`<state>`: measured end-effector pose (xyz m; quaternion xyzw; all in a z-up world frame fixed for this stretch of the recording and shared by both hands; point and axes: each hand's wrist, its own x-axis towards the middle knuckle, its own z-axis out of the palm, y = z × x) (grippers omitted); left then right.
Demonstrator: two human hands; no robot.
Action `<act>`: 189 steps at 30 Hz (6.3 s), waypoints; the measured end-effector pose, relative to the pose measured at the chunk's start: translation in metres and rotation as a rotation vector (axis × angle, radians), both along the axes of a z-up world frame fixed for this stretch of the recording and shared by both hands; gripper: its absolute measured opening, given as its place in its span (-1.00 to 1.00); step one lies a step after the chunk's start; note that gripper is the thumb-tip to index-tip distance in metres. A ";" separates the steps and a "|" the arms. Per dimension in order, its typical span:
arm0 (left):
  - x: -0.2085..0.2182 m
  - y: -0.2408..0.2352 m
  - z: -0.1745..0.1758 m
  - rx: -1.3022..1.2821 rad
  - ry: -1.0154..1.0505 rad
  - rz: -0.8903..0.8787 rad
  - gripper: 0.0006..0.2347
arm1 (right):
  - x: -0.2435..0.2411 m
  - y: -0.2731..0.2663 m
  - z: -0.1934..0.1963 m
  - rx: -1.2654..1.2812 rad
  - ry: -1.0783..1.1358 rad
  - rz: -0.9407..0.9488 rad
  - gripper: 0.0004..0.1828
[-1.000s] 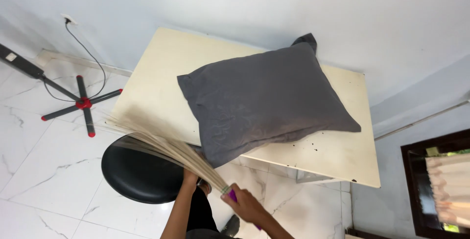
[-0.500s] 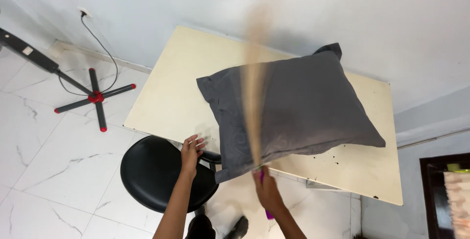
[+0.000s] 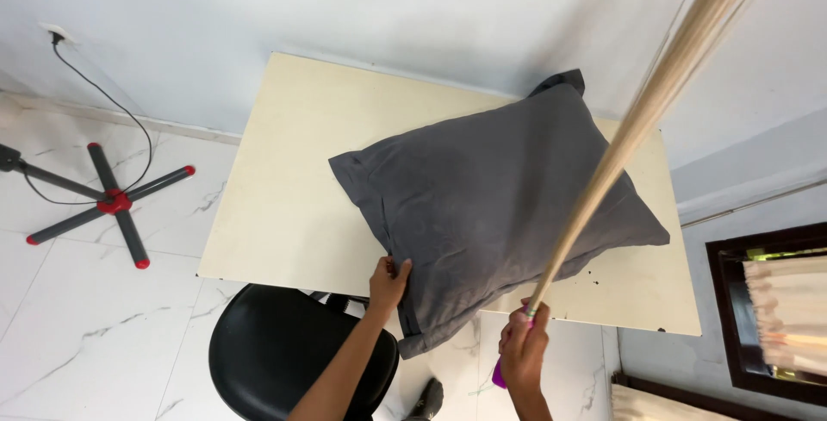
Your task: Beat a pillow with a broom and arrange it on a bed.
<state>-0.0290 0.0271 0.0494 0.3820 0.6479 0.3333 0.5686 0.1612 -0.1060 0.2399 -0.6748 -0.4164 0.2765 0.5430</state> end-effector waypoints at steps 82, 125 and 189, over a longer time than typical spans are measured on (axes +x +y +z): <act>-0.006 -0.072 0.027 0.659 1.054 -0.258 -0.43 | 0.212 -0.088 -0.062 -0.229 -0.206 0.034 -0.67; 0.003 -0.033 0.082 0.649 0.930 -0.138 -0.51 | 0.202 -0.139 -0.066 -0.642 -0.542 -0.056 -0.66; 0.027 0.046 0.151 0.435 0.480 0.626 -0.48 | 0.322 0.349 -0.068 -0.238 0.133 0.458 -0.49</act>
